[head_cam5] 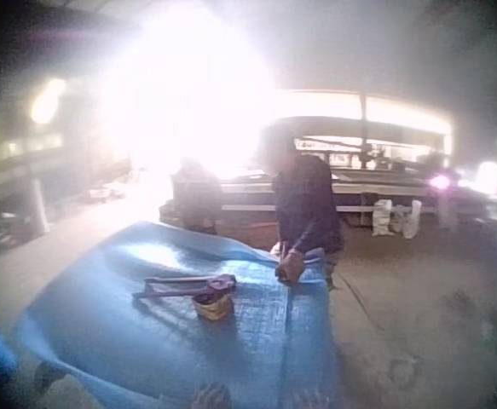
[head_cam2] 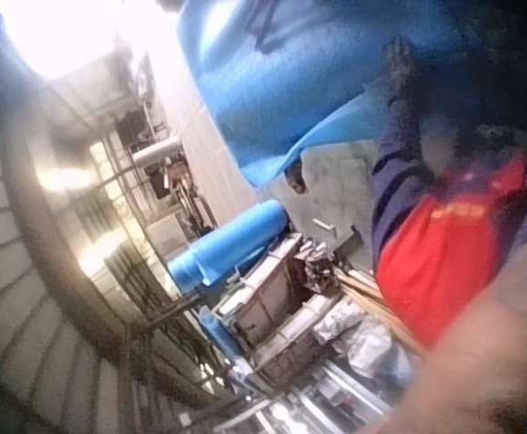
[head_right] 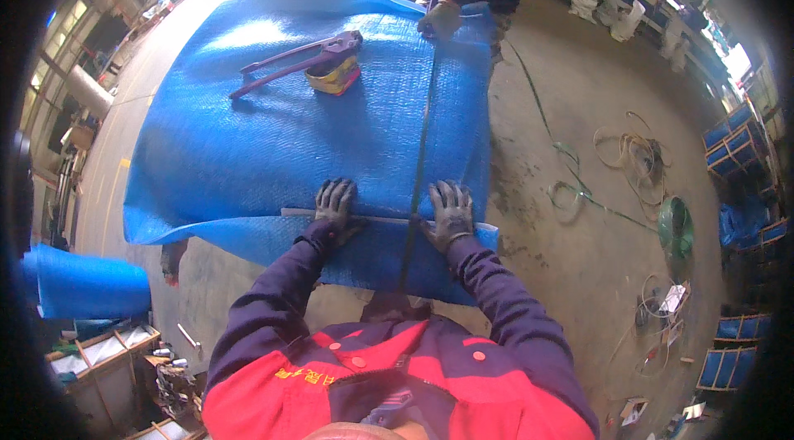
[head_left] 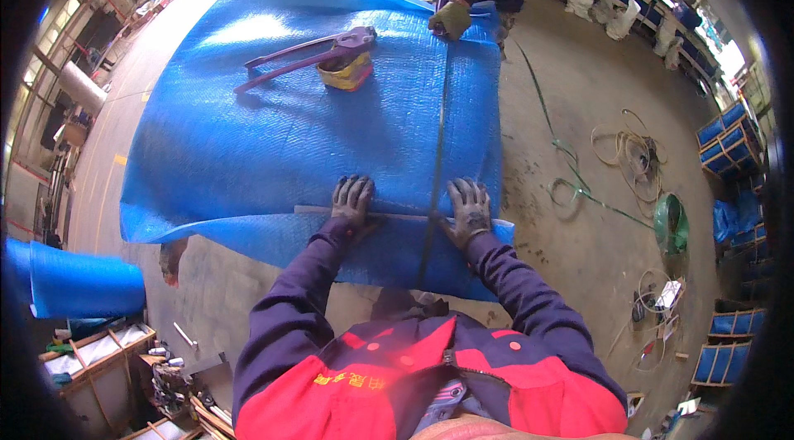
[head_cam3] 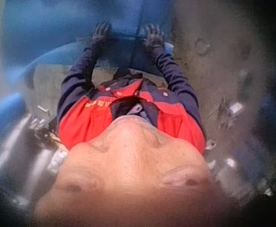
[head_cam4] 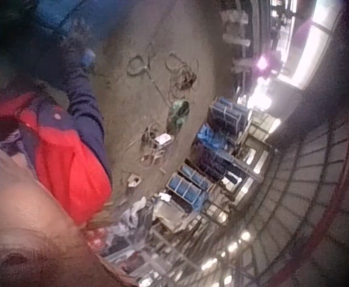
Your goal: The person rolls a large blue foam mat into a tight cylinder, then wraps and tightens a green strap around it using a purple hand tool. A coworker assists by holding the roll and operating a second strapping tool.
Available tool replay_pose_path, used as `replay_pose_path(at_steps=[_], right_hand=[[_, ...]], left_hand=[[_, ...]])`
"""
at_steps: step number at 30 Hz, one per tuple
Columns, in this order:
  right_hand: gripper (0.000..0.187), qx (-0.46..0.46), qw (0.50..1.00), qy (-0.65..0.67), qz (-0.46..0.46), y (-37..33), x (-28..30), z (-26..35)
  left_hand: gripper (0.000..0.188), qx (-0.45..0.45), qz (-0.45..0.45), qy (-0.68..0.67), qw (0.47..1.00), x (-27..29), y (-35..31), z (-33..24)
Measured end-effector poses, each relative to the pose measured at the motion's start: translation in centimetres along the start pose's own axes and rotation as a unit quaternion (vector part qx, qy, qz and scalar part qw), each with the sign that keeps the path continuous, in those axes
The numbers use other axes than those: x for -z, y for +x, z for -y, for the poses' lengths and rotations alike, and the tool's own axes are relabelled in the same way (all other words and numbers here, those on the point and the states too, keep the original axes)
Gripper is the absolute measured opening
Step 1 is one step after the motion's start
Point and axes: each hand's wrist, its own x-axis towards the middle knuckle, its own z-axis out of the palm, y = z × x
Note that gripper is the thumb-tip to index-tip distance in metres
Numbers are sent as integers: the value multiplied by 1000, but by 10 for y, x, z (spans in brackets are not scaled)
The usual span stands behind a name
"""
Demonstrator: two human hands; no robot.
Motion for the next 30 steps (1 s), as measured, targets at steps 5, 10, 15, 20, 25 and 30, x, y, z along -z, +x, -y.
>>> replay_pose_path(at_steps=[5, 10, 15, 20, 25, 30], right_hand=[[84, -10, 999, -14, 44, 0, 0, -3], [94, -2, 998, -24, 64, 0, 3, -2], [107, 27, 993, -8, 114, 1, 15, -1], [105, 42, 987, -20, 154, 4, 19, -3], [97, 51, 987, -21, 151, 4, 16, -5], [92, 21, 985, -34, 169, 1, 14, -3]], left_hand=[[107, -15, -13, -4, 1000, -2, 0, 2], [102, -5, -17, 1, 1000, -7, 0, 3], [103, -4, -13, 6, 1000, -9, -1, 5], [104, 3, 8, 12, 1000, -7, -1, 6], [108, -15, 0, 20, 1000, -2, 0, 5], [108, -15, -25, 3, 1000, -7, -2, 6]])
